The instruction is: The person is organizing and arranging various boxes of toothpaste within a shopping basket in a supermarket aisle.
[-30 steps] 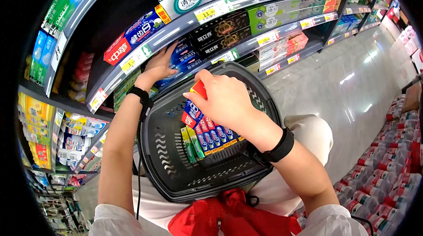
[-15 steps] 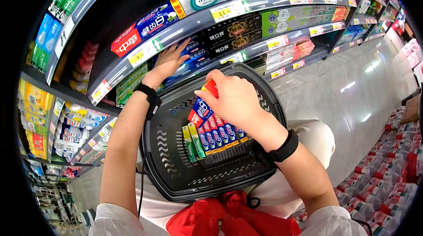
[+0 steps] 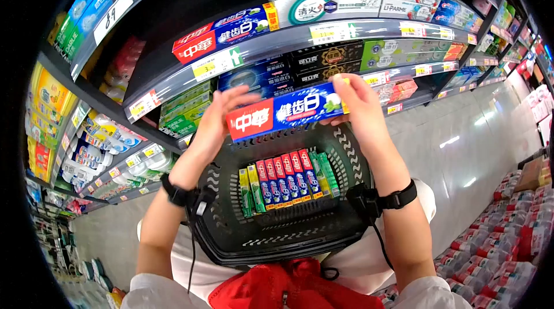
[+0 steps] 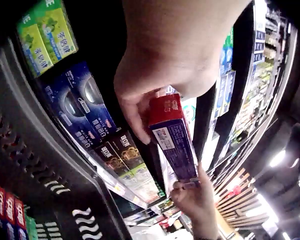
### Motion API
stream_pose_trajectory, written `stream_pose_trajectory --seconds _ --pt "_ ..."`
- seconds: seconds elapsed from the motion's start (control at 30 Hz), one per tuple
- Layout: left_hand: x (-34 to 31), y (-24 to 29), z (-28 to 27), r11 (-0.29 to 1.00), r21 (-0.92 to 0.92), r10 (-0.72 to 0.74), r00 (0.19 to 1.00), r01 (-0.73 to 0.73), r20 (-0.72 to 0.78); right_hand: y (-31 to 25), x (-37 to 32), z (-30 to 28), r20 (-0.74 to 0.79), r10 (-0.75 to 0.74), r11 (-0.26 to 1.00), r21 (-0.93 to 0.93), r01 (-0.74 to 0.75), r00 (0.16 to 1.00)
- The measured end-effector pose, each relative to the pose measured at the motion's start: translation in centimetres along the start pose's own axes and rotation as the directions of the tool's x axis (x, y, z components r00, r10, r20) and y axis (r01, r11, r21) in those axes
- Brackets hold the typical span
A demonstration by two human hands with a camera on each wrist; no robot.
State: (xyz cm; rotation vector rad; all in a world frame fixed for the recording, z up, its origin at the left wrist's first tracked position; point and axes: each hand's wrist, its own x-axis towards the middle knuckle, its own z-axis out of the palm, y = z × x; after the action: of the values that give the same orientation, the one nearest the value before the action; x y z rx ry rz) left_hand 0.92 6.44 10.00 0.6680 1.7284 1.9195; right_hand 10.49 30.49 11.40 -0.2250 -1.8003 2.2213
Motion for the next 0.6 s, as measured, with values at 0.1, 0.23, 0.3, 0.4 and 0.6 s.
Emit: stream_pose_trajectory --seconds 0.1,0.23,0.3,0.4,0.6 --pt "-4.9 1.0 0.3 1.000 0.012 -0.027 0.999 0.028 -0.027 0.1 -0.3 0.9 0.035 0.064 0.996 0.058 -0.065 0.997" --pt "-7.1 0.1 -1.8 0.902 0.432 0.015 1.000 -0.015 0.004 1.5 -0.5 2.6 0.125 0.072 0.997 0.017 -0.075 0.989" --pt "-7.3 1.4 -2.1 0.605 0.785 0.078 0.991 -0.133 0.108 3.5 0.1 2.7 0.267 -0.121 0.985 -0.089 0.149 0.956" --pt "-7.1 1.8 -0.8 0.451 0.875 0.181 0.978 -0.175 0.102 4.1 -0.6 3.8 0.453 -0.059 0.995 -0.041 0.087 0.890" --pt "-5.5 3.7 0.1 0.445 0.868 0.461 0.887 -0.222 -0.009 2.8 -0.6 3.1 0.387 -0.079 0.961 0.274 -0.033 0.919"
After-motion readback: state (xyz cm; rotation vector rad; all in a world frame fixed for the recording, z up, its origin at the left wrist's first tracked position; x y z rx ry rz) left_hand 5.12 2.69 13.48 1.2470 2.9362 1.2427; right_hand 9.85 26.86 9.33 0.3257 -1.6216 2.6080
